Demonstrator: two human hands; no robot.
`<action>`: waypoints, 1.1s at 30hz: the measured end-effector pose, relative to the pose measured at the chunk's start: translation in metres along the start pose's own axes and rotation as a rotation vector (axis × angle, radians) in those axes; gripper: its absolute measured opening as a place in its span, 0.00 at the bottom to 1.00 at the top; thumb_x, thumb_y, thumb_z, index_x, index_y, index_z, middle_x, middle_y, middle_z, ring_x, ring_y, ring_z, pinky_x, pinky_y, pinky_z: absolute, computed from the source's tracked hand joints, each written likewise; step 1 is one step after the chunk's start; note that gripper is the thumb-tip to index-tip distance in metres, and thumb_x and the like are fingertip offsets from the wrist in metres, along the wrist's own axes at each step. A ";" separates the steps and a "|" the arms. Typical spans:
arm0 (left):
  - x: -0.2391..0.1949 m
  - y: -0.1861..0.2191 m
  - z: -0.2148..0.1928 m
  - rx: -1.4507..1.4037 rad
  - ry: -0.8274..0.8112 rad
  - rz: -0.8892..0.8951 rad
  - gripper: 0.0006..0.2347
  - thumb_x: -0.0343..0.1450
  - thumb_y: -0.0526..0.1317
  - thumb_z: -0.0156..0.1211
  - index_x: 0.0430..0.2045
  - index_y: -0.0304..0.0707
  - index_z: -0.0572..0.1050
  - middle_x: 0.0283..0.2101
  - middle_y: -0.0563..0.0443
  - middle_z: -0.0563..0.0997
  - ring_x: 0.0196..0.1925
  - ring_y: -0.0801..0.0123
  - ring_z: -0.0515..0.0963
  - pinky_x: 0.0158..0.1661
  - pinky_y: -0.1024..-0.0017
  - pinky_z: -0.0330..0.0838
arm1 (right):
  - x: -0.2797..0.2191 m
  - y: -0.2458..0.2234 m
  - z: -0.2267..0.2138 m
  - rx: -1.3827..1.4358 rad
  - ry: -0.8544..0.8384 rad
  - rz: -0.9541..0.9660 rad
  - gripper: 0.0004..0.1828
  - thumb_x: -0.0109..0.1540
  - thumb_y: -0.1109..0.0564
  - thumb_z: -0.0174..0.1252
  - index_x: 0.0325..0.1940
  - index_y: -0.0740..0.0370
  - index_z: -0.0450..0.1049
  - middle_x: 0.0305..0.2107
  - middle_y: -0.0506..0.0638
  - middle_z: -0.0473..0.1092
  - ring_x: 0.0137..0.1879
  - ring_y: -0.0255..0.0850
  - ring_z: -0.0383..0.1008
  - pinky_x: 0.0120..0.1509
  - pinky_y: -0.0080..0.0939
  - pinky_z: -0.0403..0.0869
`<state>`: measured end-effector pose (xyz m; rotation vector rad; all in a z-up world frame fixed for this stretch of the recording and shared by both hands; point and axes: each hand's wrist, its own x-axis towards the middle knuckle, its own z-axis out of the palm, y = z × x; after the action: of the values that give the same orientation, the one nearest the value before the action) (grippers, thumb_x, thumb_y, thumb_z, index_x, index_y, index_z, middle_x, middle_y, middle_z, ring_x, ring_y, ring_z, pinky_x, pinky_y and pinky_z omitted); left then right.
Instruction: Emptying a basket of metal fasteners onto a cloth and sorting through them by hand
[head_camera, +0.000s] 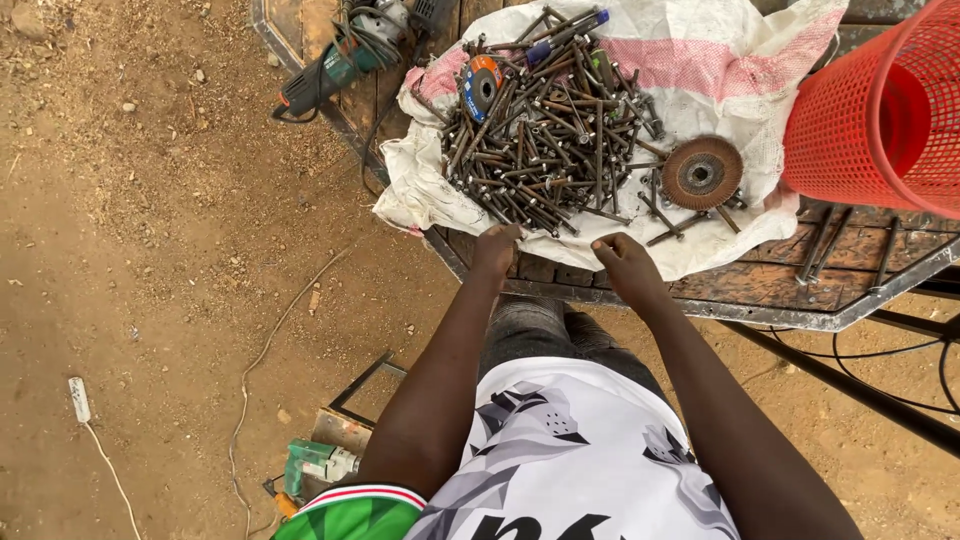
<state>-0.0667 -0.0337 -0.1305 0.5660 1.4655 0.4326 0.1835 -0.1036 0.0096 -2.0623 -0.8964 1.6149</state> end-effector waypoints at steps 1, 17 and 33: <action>-0.016 0.011 0.007 -0.002 0.004 0.000 0.06 0.76 0.40 0.59 0.41 0.40 0.76 0.24 0.56 0.69 0.20 0.81 0.67 0.21 0.74 0.65 | 0.003 -0.003 0.004 -0.001 -0.004 -0.002 0.24 0.72 0.42 0.52 0.62 0.62 0.75 0.38 0.59 0.74 0.45 0.48 0.73 0.49 0.52 0.70; -0.086 0.035 0.091 0.498 -0.502 0.037 0.11 0.74 0.48 0.59 0.37 0.42 0.82 0.33 0.45 0.78 0.35 0.63 0.74 0.38 0.61 0.66 | -0.002 -0.008 -0.017 0.488 -0.080 -0.007 0.15 0.70 0.48 0.56 0.44 0.65 0.73 0.18 0.40 0.55 0.20 0.26 0.57 0.23 0.28 0.63; -0.063 0.010 0.104 0.369 -0.047 -0.162 0.17 0.77 0.56 0.55 0.47 0.45 0.81 0.43 0.42 0.78 0.45 0.55 0.78 0.48 0.54 0.69 | -0.021 -0.012 -0.036 0.415 0.152 -0.048 0.17 0.72 0.47 0.53 0.55 0.63 0.72 0.19 0.40 0.56 0.18 0.26 0.57 0.19 0.27 0.60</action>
<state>0.0335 -0.0729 -0.0727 0.7370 1.5425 0.0183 0.2116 -0.1063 0.0422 -1.8257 -0.5025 1.4495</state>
